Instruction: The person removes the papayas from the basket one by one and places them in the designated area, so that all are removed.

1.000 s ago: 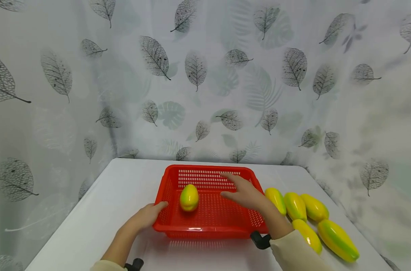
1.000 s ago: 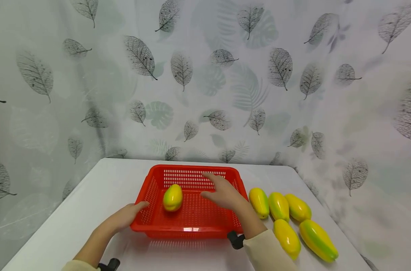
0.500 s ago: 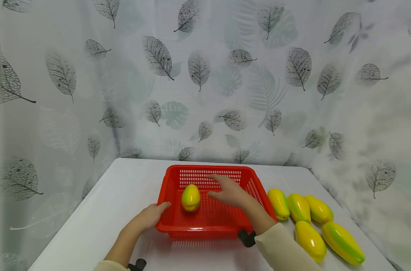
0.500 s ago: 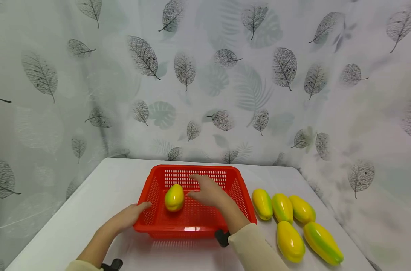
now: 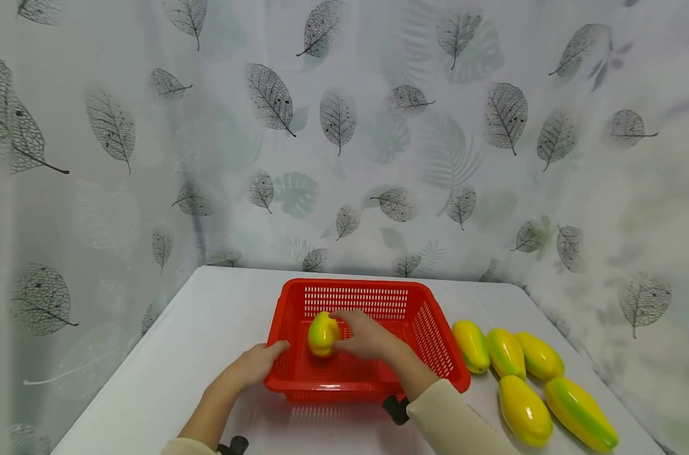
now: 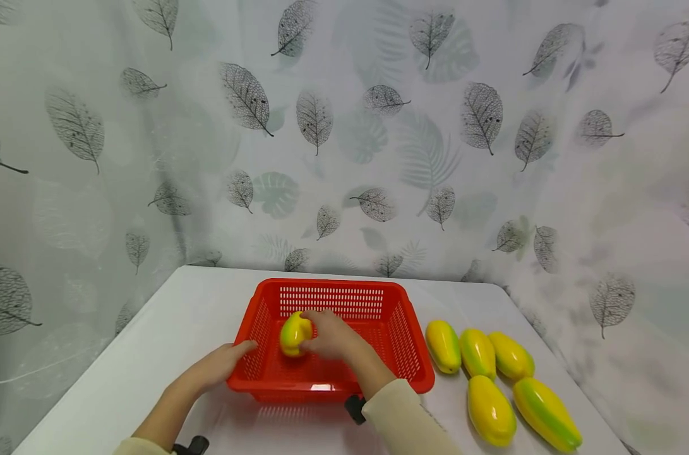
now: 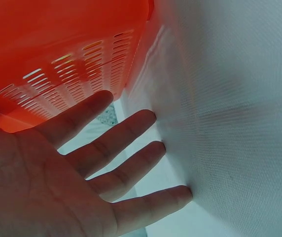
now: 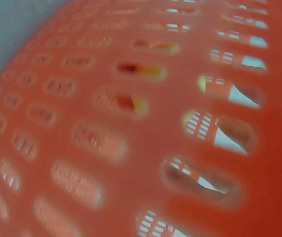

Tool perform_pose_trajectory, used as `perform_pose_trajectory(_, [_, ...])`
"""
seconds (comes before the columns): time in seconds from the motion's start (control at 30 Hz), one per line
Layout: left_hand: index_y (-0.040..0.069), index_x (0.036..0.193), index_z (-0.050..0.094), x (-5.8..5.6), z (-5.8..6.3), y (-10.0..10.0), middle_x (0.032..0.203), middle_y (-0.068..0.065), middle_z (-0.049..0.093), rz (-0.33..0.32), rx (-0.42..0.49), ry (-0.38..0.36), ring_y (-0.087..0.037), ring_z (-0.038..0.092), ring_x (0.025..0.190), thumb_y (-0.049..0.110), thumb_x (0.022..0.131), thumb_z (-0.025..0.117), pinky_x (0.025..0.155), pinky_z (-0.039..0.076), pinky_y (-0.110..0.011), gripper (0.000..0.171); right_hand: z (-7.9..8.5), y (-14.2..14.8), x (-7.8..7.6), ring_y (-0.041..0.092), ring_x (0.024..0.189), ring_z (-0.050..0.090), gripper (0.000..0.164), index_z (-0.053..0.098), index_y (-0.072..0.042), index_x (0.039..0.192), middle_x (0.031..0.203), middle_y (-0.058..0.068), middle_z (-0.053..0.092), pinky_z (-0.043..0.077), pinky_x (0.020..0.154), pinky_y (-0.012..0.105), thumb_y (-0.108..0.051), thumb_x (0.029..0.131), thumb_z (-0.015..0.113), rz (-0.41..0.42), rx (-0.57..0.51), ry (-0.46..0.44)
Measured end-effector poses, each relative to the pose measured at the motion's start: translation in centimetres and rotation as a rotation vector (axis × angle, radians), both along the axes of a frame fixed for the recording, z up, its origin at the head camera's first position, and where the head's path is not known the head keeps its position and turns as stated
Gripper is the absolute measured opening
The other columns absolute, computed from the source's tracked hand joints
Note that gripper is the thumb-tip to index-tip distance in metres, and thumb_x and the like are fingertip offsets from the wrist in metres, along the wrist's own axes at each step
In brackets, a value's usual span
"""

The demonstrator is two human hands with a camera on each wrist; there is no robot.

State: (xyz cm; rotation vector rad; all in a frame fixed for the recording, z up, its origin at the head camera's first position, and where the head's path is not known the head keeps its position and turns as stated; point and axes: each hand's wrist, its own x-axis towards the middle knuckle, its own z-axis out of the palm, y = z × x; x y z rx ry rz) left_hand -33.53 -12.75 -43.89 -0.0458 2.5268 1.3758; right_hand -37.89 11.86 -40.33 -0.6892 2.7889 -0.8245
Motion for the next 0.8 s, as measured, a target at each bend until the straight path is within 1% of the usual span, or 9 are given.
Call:
perform_pose_trajectory(0.17, [0.001, 0.114, 0.065, 0.0, -0.1, 0.0, 0.081, -0.004, 0.072, -0.002, 0.004, -0.001, -0.017, 0.066, 0.075, 0.042, 0.106, 0.042, 0.078, 0.057, -0.036, 0.048, -0.8, -0.8, 0.1, 0.038, 0.131, 0.054, 0.065, 0.055, -0.012, 0.147, 0.146, 0.021, 0.051, 0.049, 0.107, 0.059, -0.025, 0.089, 0.080, -0.010, 0.025, -0.043])
perform_pose_trajectory(0.3, [0.001, 0.115, 0.065, -0.1, -0.1, -0.1, 0.083, -0.004, 0.072, -0.004, 0.004, -0.004, -0.017, 0.067, 0.075, 0.043, 0.105, 0.043, 0.079, 0.058, -0.036, 0.048, -1.3, -1.1, 0.2, 0.037, 0.129, 0.054, 0.067, 0.054, -0.013, 0.148, 0.146, 0.020, 0.050, 0.050, 0.105, 0.058, -0.025, 0.088, 0.081, -0.013, 0.022, -0.064])
perform_pose_trajectory(0.6, [0.001, 0.116, 0.065, -0.1, -0.1, 0.0, 0.082, -0.003, 0.072, -0.006, -0.001, 0.008, -0.016, 0.067, 0.073, 0.042, 0.105, 0.044, 0.079, 0.058, -0.036, 0.048, -1.5, -1.9, 0.4, 0.044, 0.136, 0.049, 0.069, 0.054, -0.015, 0.149, 0.152, 0.024, 0.045, 0.048, 0.105, 0.065, -0.024, 0.087, 0.081, -0.025, 0.024, -0.026])
perform_pose_trajectory(0.8, [0.001, 0.115, 0.066, 0.0, -0.1, 0.0, 0.084, -0.004, 0.073, -0.007, 0.003, 0.011, -0.016, 0.068, 0.075, 0.042, 0.105, 0.044, 0.081, 0.059, -0.038, 0.047, -2.3, -2.5, 0.2, 0.045, 0.134, 0.049, 0.066, 0.056, -0.017, 0.148, 0.153, 0.023, 0.043, 0.050, 0.102, 0.063, -0.022, 0.087, 0.080, -0.033, 0.004, -0.019])
